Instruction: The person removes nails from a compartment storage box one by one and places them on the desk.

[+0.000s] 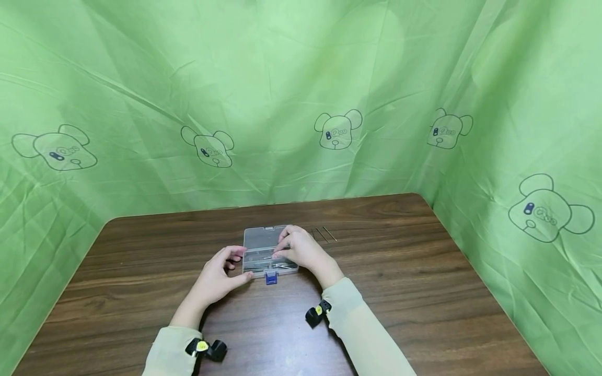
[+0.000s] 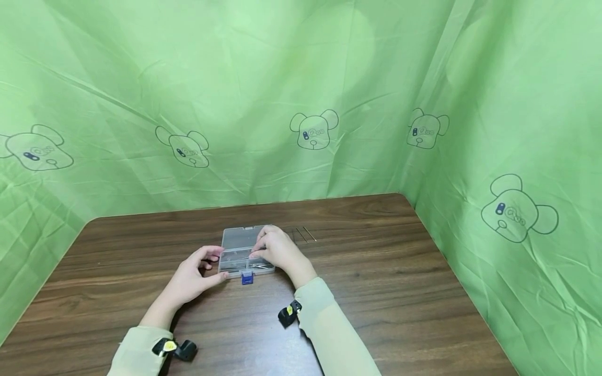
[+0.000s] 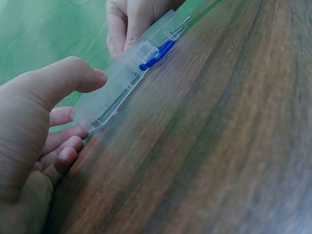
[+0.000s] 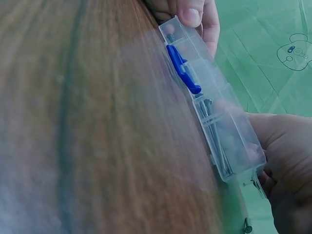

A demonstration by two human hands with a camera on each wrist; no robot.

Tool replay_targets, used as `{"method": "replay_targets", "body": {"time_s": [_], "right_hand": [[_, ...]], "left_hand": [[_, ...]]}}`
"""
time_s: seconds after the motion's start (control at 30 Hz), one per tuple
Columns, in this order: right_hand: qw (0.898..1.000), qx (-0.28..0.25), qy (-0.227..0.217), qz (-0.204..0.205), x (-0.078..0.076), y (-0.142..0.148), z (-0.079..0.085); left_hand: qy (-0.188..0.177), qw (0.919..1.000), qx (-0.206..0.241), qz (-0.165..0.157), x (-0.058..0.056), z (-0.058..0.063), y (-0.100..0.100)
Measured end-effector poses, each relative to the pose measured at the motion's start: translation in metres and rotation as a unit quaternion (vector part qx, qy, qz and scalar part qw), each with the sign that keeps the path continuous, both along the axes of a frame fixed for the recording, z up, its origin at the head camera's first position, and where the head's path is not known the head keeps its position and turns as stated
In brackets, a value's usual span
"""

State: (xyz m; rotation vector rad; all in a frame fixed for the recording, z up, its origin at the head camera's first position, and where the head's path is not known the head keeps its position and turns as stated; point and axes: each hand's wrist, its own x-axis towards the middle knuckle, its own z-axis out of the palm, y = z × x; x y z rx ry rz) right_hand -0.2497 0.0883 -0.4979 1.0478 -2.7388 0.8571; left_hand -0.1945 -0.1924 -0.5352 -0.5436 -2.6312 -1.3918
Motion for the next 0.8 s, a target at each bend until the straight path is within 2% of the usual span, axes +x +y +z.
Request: {"method": "replay_targets", "body": {"time_s": [0.13,0.33,0.57,0.8], "right_hand": [[1.000,0.008,-0.008,-0.004,0.0005,-0.0005,0.0007],[1.000,0.003,0.003,-0.010,-0.0002,-0.0021,0.0001],[1.000,0.009,0.013,0.008,-0.0011,-0.0020,-0.0014],[1.000,0.015,-0.012,-0.009,-0.0005,-0.0018,-0.0006]], "left_hand": [[0.004,1.0000,0.000,-0.002,0.0002,0.0002,0.0006],[0.009,1.0000,-0.004,0.001,0.0011,0.0011,0.0010],[0.011,0.9999,-0.002,-0.001,0.0016,0.0000,-0.0005],[0.008,0.9999,-0.007,-0.002,-0.0001,-0.0013,-0.0004]]}}
